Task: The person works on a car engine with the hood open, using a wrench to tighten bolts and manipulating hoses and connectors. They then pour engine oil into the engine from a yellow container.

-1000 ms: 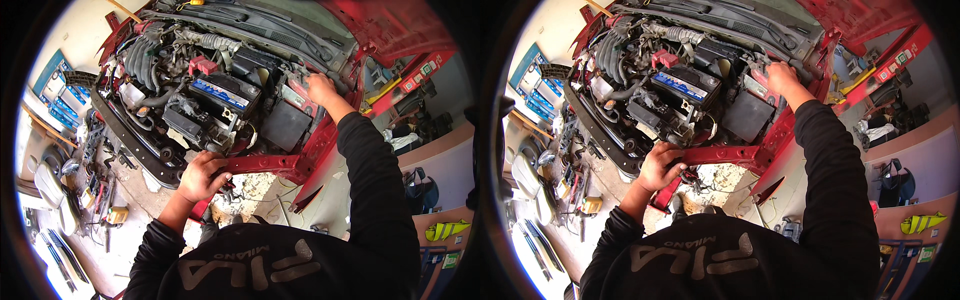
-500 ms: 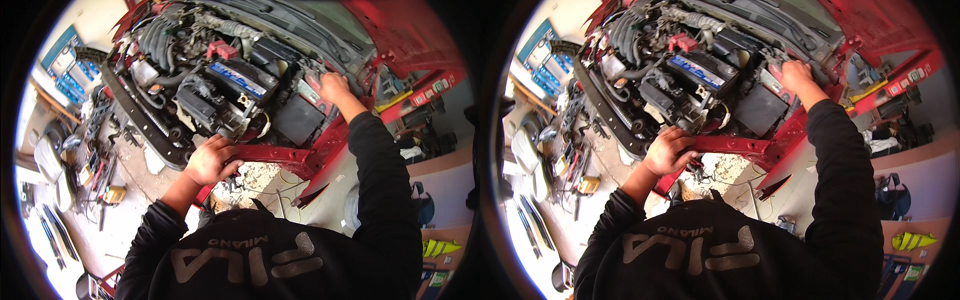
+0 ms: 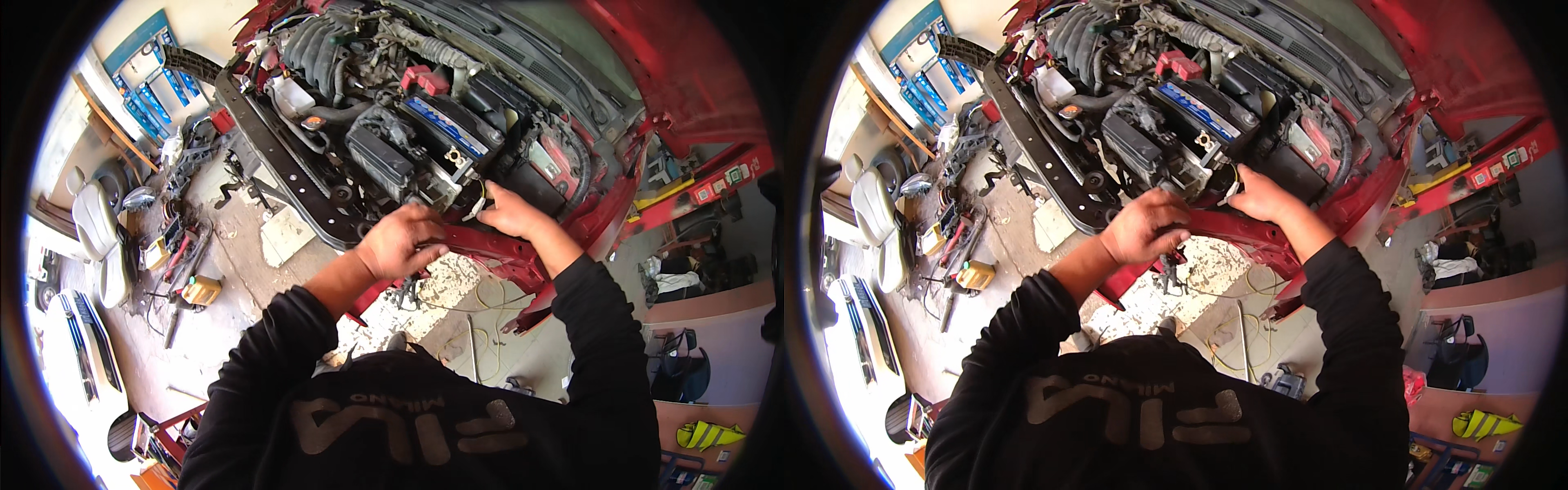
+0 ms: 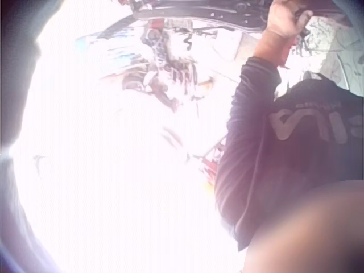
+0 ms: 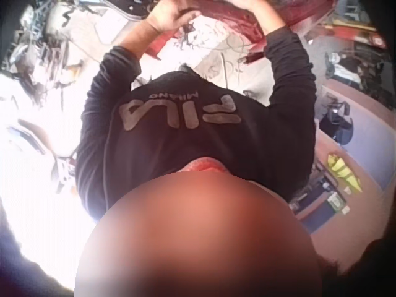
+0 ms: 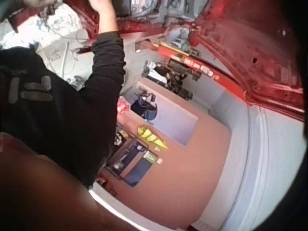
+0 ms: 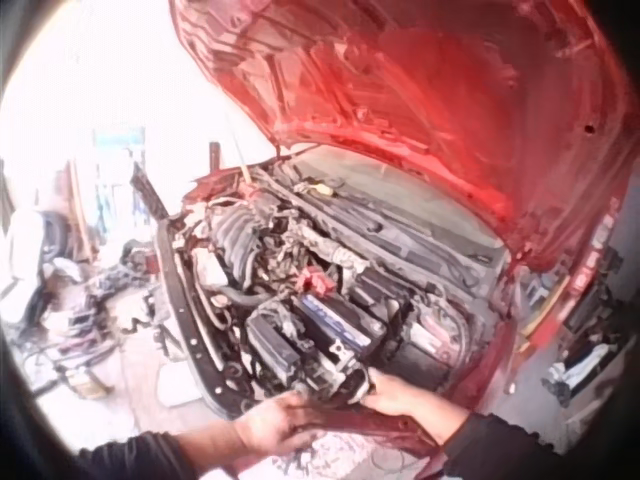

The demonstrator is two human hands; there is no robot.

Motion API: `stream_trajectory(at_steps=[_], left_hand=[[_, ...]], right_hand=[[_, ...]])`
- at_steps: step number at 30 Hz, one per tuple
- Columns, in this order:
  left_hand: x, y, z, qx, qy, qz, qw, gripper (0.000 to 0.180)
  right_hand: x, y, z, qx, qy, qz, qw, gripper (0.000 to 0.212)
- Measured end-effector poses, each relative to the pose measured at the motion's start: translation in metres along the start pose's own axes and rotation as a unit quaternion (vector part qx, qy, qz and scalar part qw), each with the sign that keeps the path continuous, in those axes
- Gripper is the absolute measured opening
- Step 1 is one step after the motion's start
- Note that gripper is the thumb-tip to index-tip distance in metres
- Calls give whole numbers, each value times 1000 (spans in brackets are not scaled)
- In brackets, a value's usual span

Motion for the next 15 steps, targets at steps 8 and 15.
stream_trajectory(at_steps=[8, 15], left_hand=[[97, 251, 7, 123, 23, -58, 990, 28], [223, 714, -48, 605, -211, -339, 689, 31]], right_hand=[[9, 18, 3, -90, 117, 195, 970, 87], [-24, 37, -152, 114, -14, 412, 904, 49]])
Point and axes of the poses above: each hand's wrist, its own y-axis away from the middle knuckle, its own x-axis out of the back of the hand, z = x × y, the point moved 9 cm from there along -y, towards the middle knuckle, and after that the axes turned 12 degrees about -y, right-handed, at the moved point
